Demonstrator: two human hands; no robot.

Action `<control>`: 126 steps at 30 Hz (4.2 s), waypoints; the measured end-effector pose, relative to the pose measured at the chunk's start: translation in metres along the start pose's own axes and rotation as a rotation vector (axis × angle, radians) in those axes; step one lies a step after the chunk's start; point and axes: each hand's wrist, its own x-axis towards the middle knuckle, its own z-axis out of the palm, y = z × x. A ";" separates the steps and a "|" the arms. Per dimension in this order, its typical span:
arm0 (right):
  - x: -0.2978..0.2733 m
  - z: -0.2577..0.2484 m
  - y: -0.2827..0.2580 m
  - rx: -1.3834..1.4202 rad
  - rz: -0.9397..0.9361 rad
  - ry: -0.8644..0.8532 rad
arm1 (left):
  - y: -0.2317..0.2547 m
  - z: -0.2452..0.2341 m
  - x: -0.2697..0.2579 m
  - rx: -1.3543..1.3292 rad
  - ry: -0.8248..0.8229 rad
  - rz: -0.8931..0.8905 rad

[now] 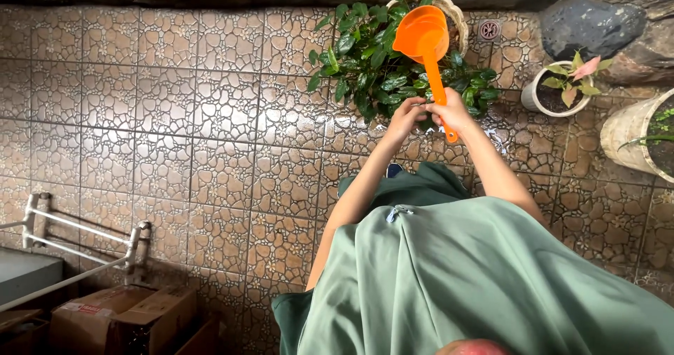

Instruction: Watering several potted plants in a garden using a ladle and a bucket of water.

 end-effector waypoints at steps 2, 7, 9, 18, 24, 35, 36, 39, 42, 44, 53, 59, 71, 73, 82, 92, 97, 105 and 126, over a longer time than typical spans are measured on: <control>0.003 0.003 0.001 -0.012 0.010 0.004 | -0.003 -0.004 -0.001 -0.021 0.015 0.003; 0.021 -0.001 0.004 -0.060 0.021 0.043 | 0.002 -0.012 -0.006 0.026 0.048 -0.007; 0.026 0.000 -0.001 -0.124 0.025 0.059 | 0.004 -0.014 -0.009 0.022 0.061 0.002; 0.047 -0.003 -0.015 -0.340 -0.009 0.143 | 0.018 -0.011 -0.013 0.014 0.078 -0.001; 0.041 0.004 -0.031 -0.460 -0.014 0.169 | 0.024 -0.007 -0.011 0.019 0.071 -0.020; 0.044 -0.003 -0.012 -0.520 -0.022 0.163 | 0.018 -0.010 -0.005 0.016 0.072 -0.023; 0.045 -0.004 -0.012 -0.499 -0.015 0.170 | 0.017 -0.011 -0.005 0.013 0.069 -0.019; 0.053 -0.008 -0.011 -0.476 -0.005 0.189 | 0.016 -0.013 -0.006 0.016 0.076 -0.020; 0.063 -0.017 -0.011 -0.480 -0.033 0.220 | 0.016 -0.014 -0.007 0.015 0.089 -0.025; 0.068 -0.023 -0.014 -0.487 -0.064 0.235 | 0.018 -0.015 -0.007 0.008 0.094 -0.024; 0.064 -0.044 -0.018 -0.446 -0.086 0.297 | 0.015 -0.017 -0.003 0.052 0.083 -0.038; 0.044 -0.051 -0.005 -0.463 -0.016 0.318 | 0.013 -0.011 -0.001 0.047 0.050 -0.047; 0.039 -0.066 0.031 -0.226 0.073 0.260 | 0.011 -0.005 -0.002 0.068 0.032 -0.060; 0.039 -0.065 0.027 -0.227 0.062 0.287 | 0.011 -0.006 -0.004 0.054 0.025 -0.055; 0.003 -0.068 0.012 0.298 -0.048 0.230 | 0.000 -0.019 -0.009 0.069 -0.121 -0.067; -0.098 -0.037 0.061 0.440 -0.014 0.378 | -0.004 -0.028 -0.038 0.192 -0.322 -0.235; -0.134 -0.015 0.079 0.321 0.047 0.473 | -0.027 -0.037 -0.044 0.202 -0.344 -0.287; -0.129 -0.003 0.108 0.105 0.088 0.508 | -0.022 -0.035 -0.056 0.243 -0.350 -0.263; -0.083 0.033 0.101 -0.190 0.218 0.427 | -0.036 -0.064 -0.056 0.179 -0.265 -0.269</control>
